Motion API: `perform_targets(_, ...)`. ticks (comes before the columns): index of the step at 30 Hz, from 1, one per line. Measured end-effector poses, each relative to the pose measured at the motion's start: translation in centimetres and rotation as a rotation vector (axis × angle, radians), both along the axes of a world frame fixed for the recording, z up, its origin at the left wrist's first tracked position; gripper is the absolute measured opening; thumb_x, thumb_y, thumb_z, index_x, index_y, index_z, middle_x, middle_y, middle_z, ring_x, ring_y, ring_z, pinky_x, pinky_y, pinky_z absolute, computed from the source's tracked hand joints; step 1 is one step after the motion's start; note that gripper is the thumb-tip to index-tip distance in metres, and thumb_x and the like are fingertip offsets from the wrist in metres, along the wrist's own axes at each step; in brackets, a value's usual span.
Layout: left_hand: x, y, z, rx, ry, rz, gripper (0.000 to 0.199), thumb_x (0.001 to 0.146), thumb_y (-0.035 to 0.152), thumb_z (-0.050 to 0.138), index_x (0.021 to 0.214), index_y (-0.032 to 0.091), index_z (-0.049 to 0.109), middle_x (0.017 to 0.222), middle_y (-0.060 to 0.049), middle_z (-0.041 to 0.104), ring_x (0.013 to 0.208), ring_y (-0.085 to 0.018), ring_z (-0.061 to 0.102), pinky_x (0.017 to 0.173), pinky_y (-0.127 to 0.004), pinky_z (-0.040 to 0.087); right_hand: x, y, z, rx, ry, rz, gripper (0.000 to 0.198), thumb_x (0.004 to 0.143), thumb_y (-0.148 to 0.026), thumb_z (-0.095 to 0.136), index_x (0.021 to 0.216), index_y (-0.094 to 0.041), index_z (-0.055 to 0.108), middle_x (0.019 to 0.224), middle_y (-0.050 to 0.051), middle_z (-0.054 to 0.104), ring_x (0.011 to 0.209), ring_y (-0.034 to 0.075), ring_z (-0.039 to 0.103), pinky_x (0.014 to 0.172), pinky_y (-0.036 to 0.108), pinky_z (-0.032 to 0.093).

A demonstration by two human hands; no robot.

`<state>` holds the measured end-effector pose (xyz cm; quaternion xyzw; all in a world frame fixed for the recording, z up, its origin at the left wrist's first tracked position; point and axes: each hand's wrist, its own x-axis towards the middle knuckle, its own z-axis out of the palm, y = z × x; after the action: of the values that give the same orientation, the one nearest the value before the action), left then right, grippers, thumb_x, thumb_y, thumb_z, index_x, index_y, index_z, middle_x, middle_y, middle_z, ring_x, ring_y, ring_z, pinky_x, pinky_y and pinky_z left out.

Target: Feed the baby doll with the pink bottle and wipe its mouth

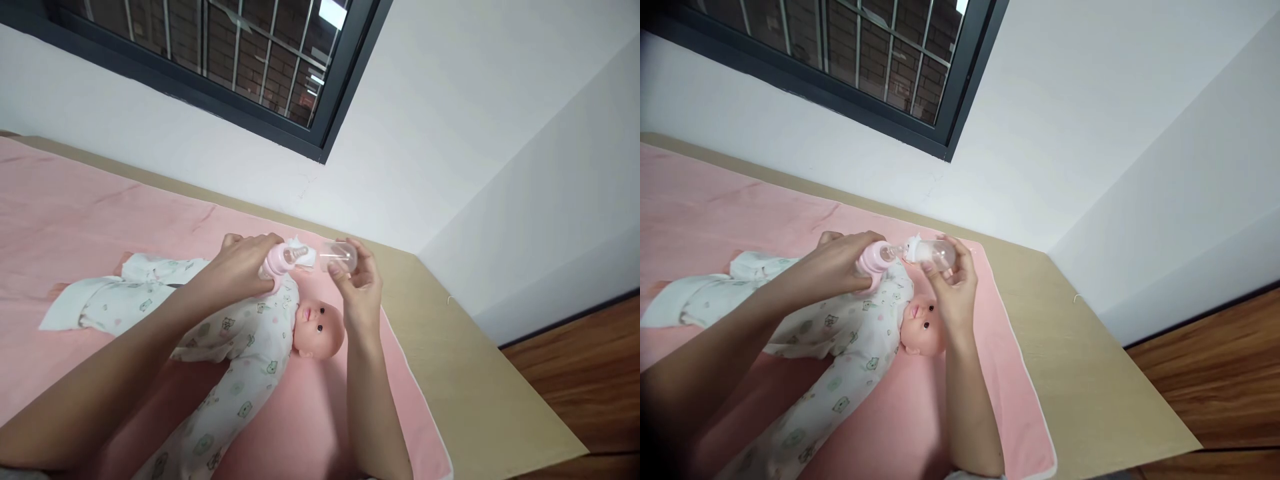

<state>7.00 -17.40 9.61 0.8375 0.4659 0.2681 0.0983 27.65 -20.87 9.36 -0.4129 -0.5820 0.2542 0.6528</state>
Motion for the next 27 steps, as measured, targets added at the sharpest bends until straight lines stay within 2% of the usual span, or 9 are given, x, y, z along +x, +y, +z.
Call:
perform_targets(2, -0.7, 0.5, 0.5, -0.015, -0.004, 0.074, 0.042, 0.065, 0.018, 0.052, 0.106, 0.022, 0.051, 0.083, 0.001, 0.064, 0.082, -0.025, 0.059, 0.085, -0.039, 0.036, 2.3, 1.6, -0.6, 0.021, 0.000, -0.095, 0.056, 0.073, -0.037, 0.077, 0.124, -0.026, 0.058, 0.134, 0.008, 0.057, 0.119, 0.021, 0.057, 0.098, 0.038, 0.051)
perform_targets(4, -1.5, 1.0, 0.7, -0.005, -0.027, 0.130, 0.044, 0.065, 0.021, 0.055, 0.109, 0.023, 0.051, 0.086, 0.000, 0.065, 0.084, -0.027, 0.060, 0.078, -0.035, 0.039, 5.0, 3.8, -2.2, -0.026, -0.031, -0.168, 0.061, 0.072, -0.037, 0.075, 0.128, -0.025, 0.056, 0.137, 0.009, 0.055, 0.119, 0.021, 0.057, 0.101, 0.040, 0.049)
perform_targets(9, -3.0, 2.0, 0.7, 0.007, -0.128, 0.232, 0.041, 0.066, 0.029, 0.060, 0.106, 0.028, 0.051, 0.093, 0.002, 0.065, 0.082, -0.024, 0.060, 0.062, -0.028, 0.040, 11.2, 8.8, -9.4, -0.264, -0.175, -0.432, 0.065, 0.071, -0.028, 0.067, 0.134, -0.017, 0.053, 0.139, 0.015, 0.053, 0.126, 0.027, 0.053, 0.106, 0.044, 0.044)
perform_targets(12, -3.6, 2.5, 0.6, 0.016, -0.145, 0.294, 0.041, 0.066, 0.031, 0.062, 0.106, 0.029, 0.052, 0.090, 0.004, 0.065, 0.081, -0.022, 0.060, 0.062, -0.027, 0.039, 13.1, 9.7, -13.5, -0.372, -0.325, -0.538, 0.066, 0.073, -0.025, 0.060, 0.137, -0.014, 0.050, 0.136, 0.018, 0.054, 0.127, 0.030, 0.052, 0.108, 0.045, 0.041)
perform_targets(14, -4.0, 2.8, 0.5, 0.014, -0.165, 0.328, 0.042, 0.065, 0.033, 0.064, 0.106, 0.031, 0.053, 0.090, 0.005, 0.065, 0.081, -0.021, 0.061, 0.063, -0.026, 0.040, 13.6, 9.6, -15.2, -0.434, -0.402, -0.576, 0.065, 0.075, -0.021, 0.055, 0.138, -0.012, 0.049, 0.133, 0.020, 0.056, 0.126, 0.031, 0.054, 0.108, 0.044, 0.041)
perform_targets(17, -4.7, 3.5, 0.3, 0.013, -0.210, 0.391, 0.043, 0.064, 0.039, 0.069, 0.104, 0.030, 0.055, 0.091, 0.006, 0.066, 0.083, -0.021, 0.062, 0.063, -0.025, 0.039, 13.8, 9.4, -16.2, -0.507, -0.460, -0.578, 0.067, 0.076, -0.022, 0.054, 0.141, -0.007, 0.045, 0.133, 0.023, 0.055, 0.125, 0.032, 0.054, 0.107, 0.044, 0.042)
perform_targets(22, -5.5, 5.9, -0.5, -0.022, -0.225, 0.506, 0.047, 0.063, 0.045, 0.072, 0.103, 0.026, 0.056, 0.097, 0.000, 0.067, 0.090, -0.025, 0.062, 0.066, -0.026, 0.041, 13.8, 9.5, -16.5, -0.475, -0.345, -0.558, 0.079, 0.082, -0.043, 0.054, 0.148, -0.005, 0.032, 0.146, 0.025, 0.043, 0.135, 0.033, 0.045, 0.111, 0.045, 0.037)
perform_targets(27, -6.1, 10.0, -2.6, -0.163, -0.132, 0.519, 0.066, 0.068, 0.047, 0.069, 0.124, 0.021, 0.045, 0.115, -0.007, 0.065, 0.103, -0.028, 0.060, 0.069, -0.027, 0.043, 13.8, 9.5, -16.9, -0.435, -0.279, -0.561, 0.084, 0.087, -0.057, 0.043, 0.148, -0.001, 0.030, 0.150, 0.028, 0.035, 0.139, 0.033, 0.040, 0.114, 0.044, 0.033)
